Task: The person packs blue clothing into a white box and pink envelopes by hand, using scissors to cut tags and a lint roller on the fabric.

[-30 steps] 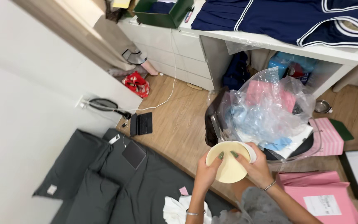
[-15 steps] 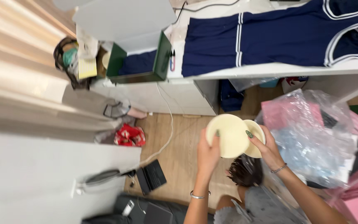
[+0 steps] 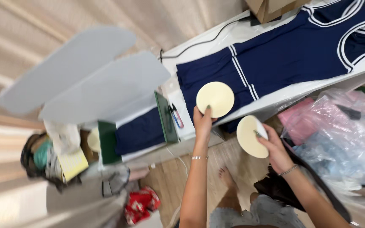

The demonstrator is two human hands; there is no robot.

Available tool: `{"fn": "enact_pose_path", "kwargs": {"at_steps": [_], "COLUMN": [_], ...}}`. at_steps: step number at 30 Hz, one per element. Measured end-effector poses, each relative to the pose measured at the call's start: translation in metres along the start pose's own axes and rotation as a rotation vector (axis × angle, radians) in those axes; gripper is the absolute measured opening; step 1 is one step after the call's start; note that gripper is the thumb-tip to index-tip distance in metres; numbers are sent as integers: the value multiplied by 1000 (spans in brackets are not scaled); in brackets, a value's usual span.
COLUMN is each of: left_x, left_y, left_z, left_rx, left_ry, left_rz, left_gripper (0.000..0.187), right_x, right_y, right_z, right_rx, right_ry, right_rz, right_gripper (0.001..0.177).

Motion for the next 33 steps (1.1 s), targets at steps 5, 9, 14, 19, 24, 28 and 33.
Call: {"fn": "enact_pose_path", "kwargs": {"at_steps": [5, 9, 14, 19, 24, 28, 33], "left_x": [54, 22, -19, -7, 22, 20, 6], "left_y": [39, 77, 99, 73, 107, 118, 154], "left_z": [19, 67, 140, 214, 295, 358, 403], "left_rx": [504, 554, 453, 488, 221, 72, 115], "left_ry": [23, -59, -464, -663, -773, -914, -951], "left_rz": [149, 481, 384, 24, 375, 269, 568], "left_gripper": [66, 74, 72, 60, 44, 40, 51], "right_x": [32, 55, 65, 110, 152, 176, 190], "right_y": [-17, -41, -62, -79, -139, -194, -239], "right_z": [22, 16, 5, -18, -80, -136, -166], "right_rx": [456, 457, 584, 656, 171, 153, 156], "right_ry": [61, 114, 127, 96, 186, 250, 373], "right_rz": [73, -86, -194, -158, -263, -348, -443], "right_gripper": [58, 59, 69, 68, 57, 36, 24]}}
Point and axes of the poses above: each hand's wrist, its own x-axis towards the middle knuckle, its own z-axis out of the palm, y = z × x, the point moved 8 cm from there along x, towards the middle knuckle, and after that the axes turned 4 degrees about -x, right-handed, at the moved point
